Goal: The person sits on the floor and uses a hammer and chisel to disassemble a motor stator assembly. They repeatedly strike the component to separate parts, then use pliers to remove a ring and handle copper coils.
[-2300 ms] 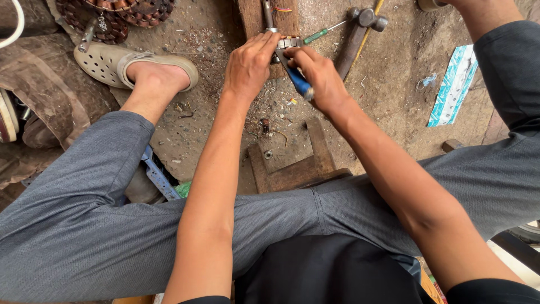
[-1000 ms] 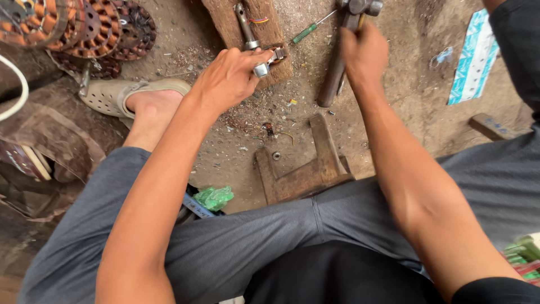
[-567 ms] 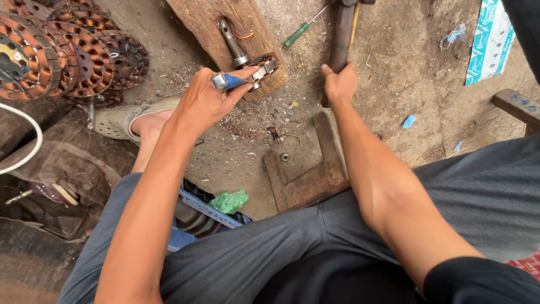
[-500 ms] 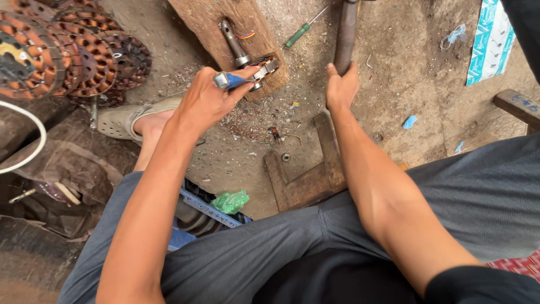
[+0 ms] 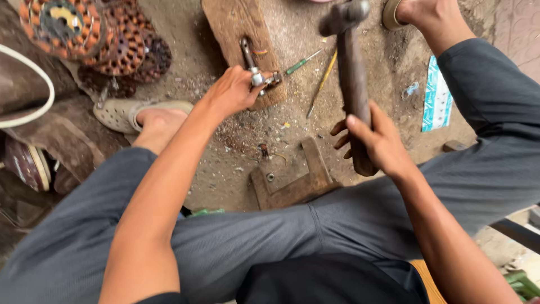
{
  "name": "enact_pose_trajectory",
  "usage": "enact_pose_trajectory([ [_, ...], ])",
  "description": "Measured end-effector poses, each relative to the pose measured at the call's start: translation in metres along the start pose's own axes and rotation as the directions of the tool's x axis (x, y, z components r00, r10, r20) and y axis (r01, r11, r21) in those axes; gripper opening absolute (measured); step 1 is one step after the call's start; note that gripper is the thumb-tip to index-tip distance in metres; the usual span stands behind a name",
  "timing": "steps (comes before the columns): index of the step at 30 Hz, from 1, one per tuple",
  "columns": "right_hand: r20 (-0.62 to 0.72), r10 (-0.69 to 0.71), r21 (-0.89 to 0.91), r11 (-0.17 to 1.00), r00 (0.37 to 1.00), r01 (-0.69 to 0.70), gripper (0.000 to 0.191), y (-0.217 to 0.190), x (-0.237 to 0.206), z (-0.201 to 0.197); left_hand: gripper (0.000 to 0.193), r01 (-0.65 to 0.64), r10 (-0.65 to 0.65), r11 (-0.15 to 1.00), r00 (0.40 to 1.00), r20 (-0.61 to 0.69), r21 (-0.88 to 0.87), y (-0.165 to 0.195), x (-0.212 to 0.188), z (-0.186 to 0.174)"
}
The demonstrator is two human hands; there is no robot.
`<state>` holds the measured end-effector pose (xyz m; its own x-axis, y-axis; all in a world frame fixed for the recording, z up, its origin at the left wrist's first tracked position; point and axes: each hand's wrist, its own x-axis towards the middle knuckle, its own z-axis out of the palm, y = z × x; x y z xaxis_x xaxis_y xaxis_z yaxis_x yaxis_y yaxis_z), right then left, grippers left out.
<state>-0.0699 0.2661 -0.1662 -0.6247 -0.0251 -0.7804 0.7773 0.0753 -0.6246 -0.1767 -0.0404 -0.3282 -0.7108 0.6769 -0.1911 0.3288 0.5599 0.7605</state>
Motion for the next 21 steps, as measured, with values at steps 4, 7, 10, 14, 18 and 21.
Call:
enact_pose_trajectory([
  [4,0.087,-0.095,-0.463,0.878,0.992,0.125,0.039,-0.02,-0.031,0.013,0.025,-0.041,0.041,0.999,0.988,-0.147,0.005,-0.01,0.0,0.013],
  [7,0.093,-0.119,-0.685,0.713,0.989,0.15,0.045,-0.03,-0.036,0.019,0.009,0.044,-0.037,0.993,0.997,-0.067,0.108,-0.013,0.001,0.018],
  [10,0.133,-0.353,-0.607,0.71,0.926,0.358,0.042,-0.035,-0.038,0.023,0.029,0.0,-0.004,1.0,0.98,-0.199,-0.021,-0.013,0.003,0.018],
  [14,0.228,-0.288,-0.889,0.327,0.93,0.319,0.042,-0.047,-0.04,0.021,0.01,0.104,-0.105,0.994,0.994,-0.019,-0.044,-0.012,0.005,0.019],
  [18,0.183,-0.327,-0.757,0.555,0.927,0.345,0.046,-0.068,-0.042,0.017,0.014,0.107,-0.104,0.994,0.992,-0.069,0.032,-0.012,0.007,0.024],
  [21,0.225,-0.372,-0.729,0.549,0.901,0.409,0.045,-0.079,-0.039,0.021,0.01,0.092,-0.089,0.994,0.994,-0.062,0.053,-0.014,0.008,0.029],
])
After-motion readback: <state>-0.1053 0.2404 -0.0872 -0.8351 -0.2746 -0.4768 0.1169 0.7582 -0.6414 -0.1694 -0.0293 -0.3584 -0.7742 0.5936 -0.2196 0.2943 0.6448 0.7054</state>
